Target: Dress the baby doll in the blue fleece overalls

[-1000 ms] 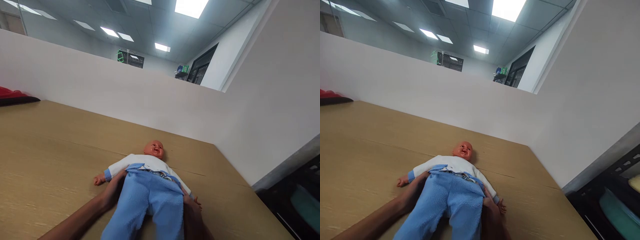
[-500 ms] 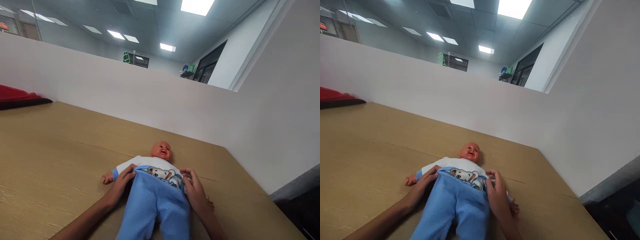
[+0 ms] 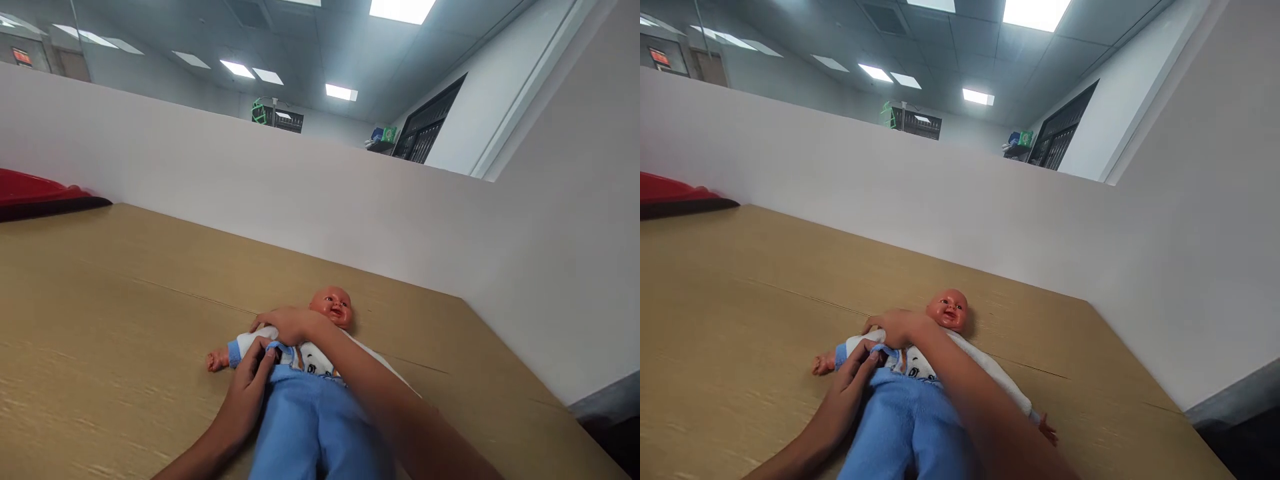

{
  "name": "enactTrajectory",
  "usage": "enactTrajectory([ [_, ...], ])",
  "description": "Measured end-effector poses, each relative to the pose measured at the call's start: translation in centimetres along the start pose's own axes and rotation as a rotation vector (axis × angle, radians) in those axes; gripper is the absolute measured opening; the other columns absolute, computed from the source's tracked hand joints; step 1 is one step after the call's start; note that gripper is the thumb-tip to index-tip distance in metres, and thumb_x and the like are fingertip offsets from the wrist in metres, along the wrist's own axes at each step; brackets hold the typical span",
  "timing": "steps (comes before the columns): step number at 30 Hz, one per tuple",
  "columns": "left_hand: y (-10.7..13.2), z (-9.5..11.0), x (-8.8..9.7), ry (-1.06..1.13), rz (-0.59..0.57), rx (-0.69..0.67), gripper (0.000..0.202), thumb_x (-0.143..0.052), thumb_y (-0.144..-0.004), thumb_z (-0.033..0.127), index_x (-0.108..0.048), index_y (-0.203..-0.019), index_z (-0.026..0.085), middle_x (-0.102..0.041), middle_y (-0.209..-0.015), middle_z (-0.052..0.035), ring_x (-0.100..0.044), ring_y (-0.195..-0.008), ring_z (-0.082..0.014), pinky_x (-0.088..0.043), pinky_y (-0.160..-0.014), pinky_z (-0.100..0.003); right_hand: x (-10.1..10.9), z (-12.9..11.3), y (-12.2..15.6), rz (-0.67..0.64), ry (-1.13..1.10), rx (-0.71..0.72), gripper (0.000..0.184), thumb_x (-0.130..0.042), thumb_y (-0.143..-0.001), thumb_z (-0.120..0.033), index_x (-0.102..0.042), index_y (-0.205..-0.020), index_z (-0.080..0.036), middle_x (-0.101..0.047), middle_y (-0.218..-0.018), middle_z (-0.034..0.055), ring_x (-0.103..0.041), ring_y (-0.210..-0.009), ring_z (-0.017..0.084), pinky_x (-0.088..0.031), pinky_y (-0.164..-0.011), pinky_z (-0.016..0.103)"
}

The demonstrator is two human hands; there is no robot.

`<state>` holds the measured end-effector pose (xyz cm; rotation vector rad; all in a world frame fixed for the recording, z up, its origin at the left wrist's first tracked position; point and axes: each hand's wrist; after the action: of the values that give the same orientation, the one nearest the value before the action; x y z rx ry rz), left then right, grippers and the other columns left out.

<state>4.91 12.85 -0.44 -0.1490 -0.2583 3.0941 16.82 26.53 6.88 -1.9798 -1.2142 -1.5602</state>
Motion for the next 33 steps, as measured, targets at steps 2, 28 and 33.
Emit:
enactTrajectory([
  [2,-0.2,0.1,0.1,-0.025,0.018,-0.011,0.034,-0.06,-0.1,0.058,-0.065,-0.098,0.024,-0.068,-0.098,-0.0033,-0.059,-0.094,-0.0267,-0.046,-0.088,-0.032,-0.5,0.1,0.0,-0.006,0.037,0.027,0.055,-0.073,-0.079,-0.006,-0.07,-0.132,-0.021,-0.08,-0.117,0.0096,-0.071,-0.101,0.026,-0.049,-0.074,0.029],
  [28,-8.0,4.2,6.9,-0.09,0.023,0.009,0.041,-0.078,-0.078,0.059,-0.076,-0.09,0.019,-0.07,-0.076,-0.0009,-0.058,-0.071,-0.0204,-0.041,-0.067,-0.029,-0.1,3.2,5.3,0.426,-0.383,0.102,0.017,-0.061,-0.083,-0.016,-0.068,-0.098,-0.021,-0.066,-0.093,0.0005,-0.058,-0.088,0.018,-0.045,-0.08,0.029],
  [33,-11.4,3.9,5.6,-0.044,-0.252,0.058,0.041,-0.081,-0.077,0.058,-0.079,-0.091,0.019,-0.075,-0.092,-0.0048,-0.066,-0.092,-0.0246,-0.049,-0.083,-0.031,-0.3,1.5,5.0,0.424,-0.592,0.115,0.018,-0.053,-0.087,-0.023,-0.07,-0.094,-0.023,-0.072,-0.105,0.003,-0.063,-0.106,0.022,-0.047,-0.102,0.034],
])
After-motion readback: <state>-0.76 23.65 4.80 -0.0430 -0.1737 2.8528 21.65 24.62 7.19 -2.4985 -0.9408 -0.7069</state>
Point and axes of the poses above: each hand's wrist, its own y-axis away from the middle knuckle, its own x-axis out of the back of the hand, z = x × y
